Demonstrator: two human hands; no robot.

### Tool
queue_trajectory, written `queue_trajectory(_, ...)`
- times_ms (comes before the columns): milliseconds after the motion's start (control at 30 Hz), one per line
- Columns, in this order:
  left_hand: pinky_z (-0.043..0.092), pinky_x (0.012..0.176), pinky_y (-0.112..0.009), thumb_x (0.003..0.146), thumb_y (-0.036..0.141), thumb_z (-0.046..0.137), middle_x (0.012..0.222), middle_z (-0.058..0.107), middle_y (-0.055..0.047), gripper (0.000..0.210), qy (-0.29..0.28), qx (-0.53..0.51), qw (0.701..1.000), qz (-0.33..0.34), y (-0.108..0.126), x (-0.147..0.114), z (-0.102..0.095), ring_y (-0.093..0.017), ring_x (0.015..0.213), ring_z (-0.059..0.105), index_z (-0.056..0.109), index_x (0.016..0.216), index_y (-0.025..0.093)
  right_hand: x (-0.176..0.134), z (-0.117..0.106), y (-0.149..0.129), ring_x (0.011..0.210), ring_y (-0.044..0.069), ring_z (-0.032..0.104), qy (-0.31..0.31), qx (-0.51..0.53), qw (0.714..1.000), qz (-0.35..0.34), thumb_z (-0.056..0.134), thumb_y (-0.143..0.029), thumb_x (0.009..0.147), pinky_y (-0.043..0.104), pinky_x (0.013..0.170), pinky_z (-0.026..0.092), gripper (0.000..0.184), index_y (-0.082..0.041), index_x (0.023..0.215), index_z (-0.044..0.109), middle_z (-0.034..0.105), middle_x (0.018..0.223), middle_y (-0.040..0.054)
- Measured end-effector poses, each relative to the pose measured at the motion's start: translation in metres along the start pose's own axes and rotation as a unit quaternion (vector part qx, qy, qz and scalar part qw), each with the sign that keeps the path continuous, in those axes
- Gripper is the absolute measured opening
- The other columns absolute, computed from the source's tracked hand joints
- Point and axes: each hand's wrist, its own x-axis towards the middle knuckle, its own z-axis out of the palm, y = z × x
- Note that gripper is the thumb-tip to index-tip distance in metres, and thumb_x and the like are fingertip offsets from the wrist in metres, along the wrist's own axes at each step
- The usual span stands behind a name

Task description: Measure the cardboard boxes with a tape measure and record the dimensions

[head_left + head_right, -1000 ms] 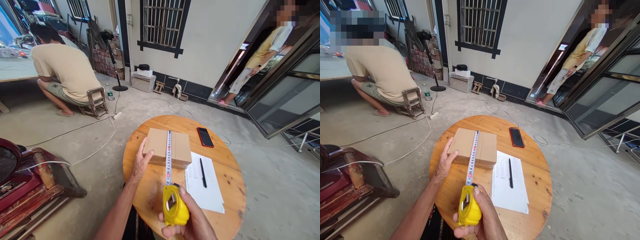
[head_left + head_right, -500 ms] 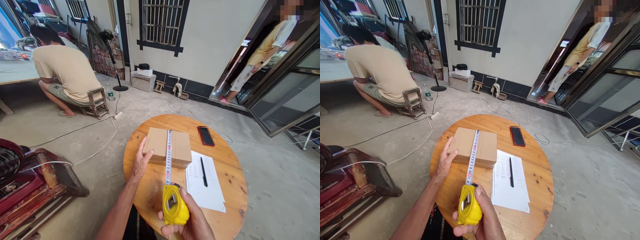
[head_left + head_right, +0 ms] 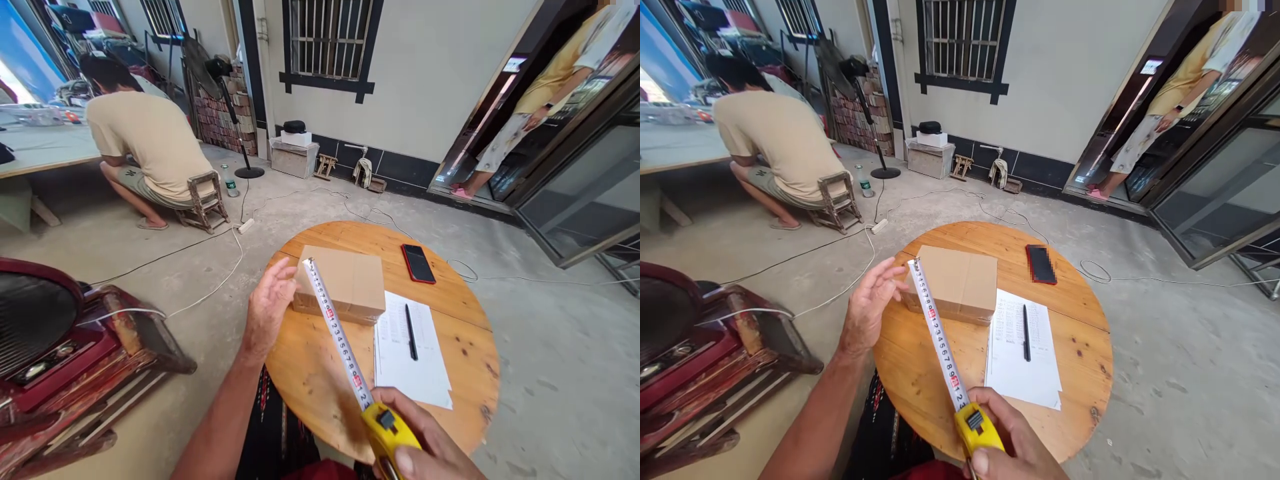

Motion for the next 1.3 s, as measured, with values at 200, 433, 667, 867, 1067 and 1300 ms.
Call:
queue_trajectory(200, 0.042, 0.047, -0.022, 0.074, 0.039, 0.07, 0.067, 0.063, 0.003, 0.039, -0.012, -0.017, 0.996, -0.082, 0.015, -0.01, 0.002, -0.009, 0.05, 0.053, 0.065, 0.105, 0.015, -0.008, -0.01, 0.006, 0.087, 0.024, 0.059, 0.019, -0.122, 0.992, -0.018, 0.074, -0.048, 0.066, 0.032, 0.079, 0.047, 0.049, -0.026, 0.109, 0.068, 0.064, 0.091, 0.0019)
queue_trajectory(433, 0.049, 0.051, -0.023, 0.077, 0.036, 0.068, 0.07, 0.065, 0.001, 0.032, -0.024, -0.06, 0.987, -0.145, 0.015, -0.066, 0.028, -0.012, 0.056, 0.059, 0.064, 0.104, 0.018, 0.004, -0.012, 0.008, 0.107, 0.034, 0.06, 0.218, -0.309, 0.925, -0.042, 0.081, -0.032, 0.058, 0.043, 0.093, 0.045, 0.091, -0.027, 0.143, 0.047, 0.065, 0.121, 0.0115)
queue_trajectory(667, 0.051, 0.098, -0.042, 0.087, 0.043, 0.058, 0.131, 0.059, -0.009, 0.032, -0.121, 0.081, 0.988, -0.06, -0.004, -0.106, 0.025, -0.029, 0.119, 0.058, 0.072, 0.112, 0.03, 0.043, 0.005, -0.047, 0.108, 0.032, 0.061, 0.208, -0.511, 0.805, -0.219, 0.072, -0.026, 0.066, 0.046, 0.093, 0.048, 0.063, -0.025, 0.128, 0.059, 0.064, 0.123, 0.0117)
queue_trajectory(867, 0.052, 0.093, -0.041, 0.087, 0.043, 0.057, 0.13, 0.059, -0.009, 0.035, -0.029, 0.126, 0.988, -0.087, -0.043, -0.103, -0.007, -0.029, 0.119, 0.057, 0.068, 0.116, 0.029, 0.105, -0.019, -0.11, 0.112, 0.03, 0.057, 0.189, -0.648, 0.686, -0.271, 0.067, -0.027, 0.076, 0.042, 0.096, 0.046, 0.06, -0.019, 0.134, 0.051, 0.057, 0.127, 0.014)
queue_trajectory(1067, 0.051, 0.092, -0.041, 0.086, 0.04, 0.058, 0.135, 0.055, -0.01, 0.038, 0.002, 0.13, 0.987, -0.092, -0.056, -0.09, -0.009, -0.028, 0.118, 0.056, 0.065, 0.121, 0.026, 0.163, -0.027, -0.146, 0.12, 0.033, 0.054, 0.154, -0.693, 0.663, -0.237, 0.069, -0.03, 0.075, 0.043, 0.099, 0.043, 0.066, -0.012, 0.136, 0.05, 0.056, 0.134, 0.0181)
queue_trajectory(1300, 0.045, 0.102, -0.045, 0.089, 0.039, 0.056, 0.147, 0.044, -0.012, 0.055, 0.021, 0.111, 0.988, -0.109, -0.06, -0.061, -0.003, -0.029, 0.125, 0.051, 0.046, 0.141, 0.025, 0.122, -0.056, -0.102, 0.133, 0.031, 0.047, 0.294, -0.528, 0.733, -0.312, 0.058, -0.046, 0.088, 0.05, 0.107, 0.039, 0.053, -0.016, 0.131, 0.055, 0.05, 0.144, 0.0178)
